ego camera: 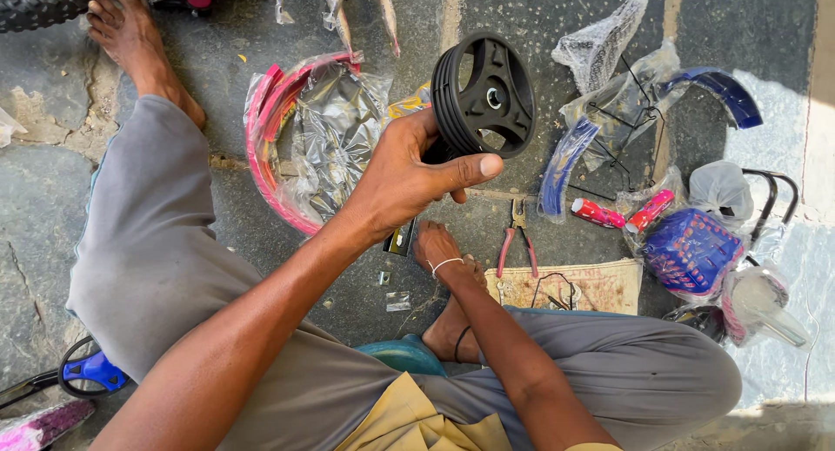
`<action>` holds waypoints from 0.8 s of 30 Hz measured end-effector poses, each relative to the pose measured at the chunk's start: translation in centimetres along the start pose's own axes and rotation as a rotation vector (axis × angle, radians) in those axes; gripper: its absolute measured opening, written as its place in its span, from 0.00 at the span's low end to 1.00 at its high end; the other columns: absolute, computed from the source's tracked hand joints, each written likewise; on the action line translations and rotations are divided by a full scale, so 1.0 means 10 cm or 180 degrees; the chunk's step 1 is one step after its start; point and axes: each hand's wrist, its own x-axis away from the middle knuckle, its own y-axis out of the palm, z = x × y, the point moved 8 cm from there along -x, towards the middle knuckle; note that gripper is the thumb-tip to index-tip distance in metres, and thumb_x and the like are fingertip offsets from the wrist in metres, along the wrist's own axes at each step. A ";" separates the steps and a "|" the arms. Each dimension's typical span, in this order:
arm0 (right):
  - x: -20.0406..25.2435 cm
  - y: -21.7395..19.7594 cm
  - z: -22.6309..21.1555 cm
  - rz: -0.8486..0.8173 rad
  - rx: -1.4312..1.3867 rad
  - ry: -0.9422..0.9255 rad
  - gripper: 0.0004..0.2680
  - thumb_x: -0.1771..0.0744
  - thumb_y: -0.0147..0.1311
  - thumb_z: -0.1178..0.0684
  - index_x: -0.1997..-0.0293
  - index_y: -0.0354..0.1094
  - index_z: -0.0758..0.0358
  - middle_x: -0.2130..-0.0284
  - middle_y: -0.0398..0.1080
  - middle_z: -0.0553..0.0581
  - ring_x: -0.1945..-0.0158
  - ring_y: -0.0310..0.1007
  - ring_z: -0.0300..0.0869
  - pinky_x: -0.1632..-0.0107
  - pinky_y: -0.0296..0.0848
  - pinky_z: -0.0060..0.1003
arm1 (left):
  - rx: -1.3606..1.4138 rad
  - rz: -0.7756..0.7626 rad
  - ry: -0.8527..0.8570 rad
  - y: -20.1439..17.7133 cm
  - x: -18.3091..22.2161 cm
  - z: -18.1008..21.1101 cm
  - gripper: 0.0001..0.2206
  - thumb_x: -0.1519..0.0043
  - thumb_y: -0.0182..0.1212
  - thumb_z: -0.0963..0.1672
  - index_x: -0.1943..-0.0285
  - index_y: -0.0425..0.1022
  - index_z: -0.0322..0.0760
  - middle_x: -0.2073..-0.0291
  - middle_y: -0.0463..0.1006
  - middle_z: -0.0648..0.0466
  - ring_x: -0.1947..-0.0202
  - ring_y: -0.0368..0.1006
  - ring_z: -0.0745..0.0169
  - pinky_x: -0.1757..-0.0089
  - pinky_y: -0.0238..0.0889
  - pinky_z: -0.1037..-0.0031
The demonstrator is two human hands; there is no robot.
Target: The person assembles small components onto a bicycle wheel using a screwdriver and pliers while sitting in a repair area with various bike parts scattered around.
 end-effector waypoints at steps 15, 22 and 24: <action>0.67 -3.79 -0.17 0.2382 -0.3936 -0.0203 0.04 0.32 0.55 0.62 0.54 0.72 0.69 0.65 0.73 0.54 0.64 0.75 0.35 0.59 0.79 0.32 | -0.0399 -0.0096 -0.0343 0.20 -0.08 -0.32 0.21 0.47 0.75 0.49 0.51 0.79 0.30 0.68 0.80 0.54 0.73 0.74 0.71 0.71 0.71 0.75; 1.14 -4.19 -1.22 0.2682 -0.1836 -0.0732 0.04 0.28 0.53 0.64 0.50 0.71 0.70 0.58 0.70 0.57 0.58 0.72 0.38 0.53 0.72 0.30 | -0.0522 -0.0304 -0.0315 0.25 -0.06 -0.42 0.25 0.44 0.68 0.55 0.50 0.78 0.29 0.68 0.81 0.52 0.74 0.77 0.69 0.72 0.69 0.76; 1.15 -4.17 -1.30 0.2768 -0.1570 -0.0786 0.05 0.29 0.53 0.64 0.48 0.70 0.70 0.59 0.72 0.58 0.57 0.73 0.39 0.52 0.73 0.31 | -0.0642 -0.0344 -0.0395 0.24 -0.05 -0.46 0.29 0.42 0.60 0.60 0.50 0.78 0.31 0.69 0.82 0.52 0.76 0.78 0.68 0.74 0.64 0.78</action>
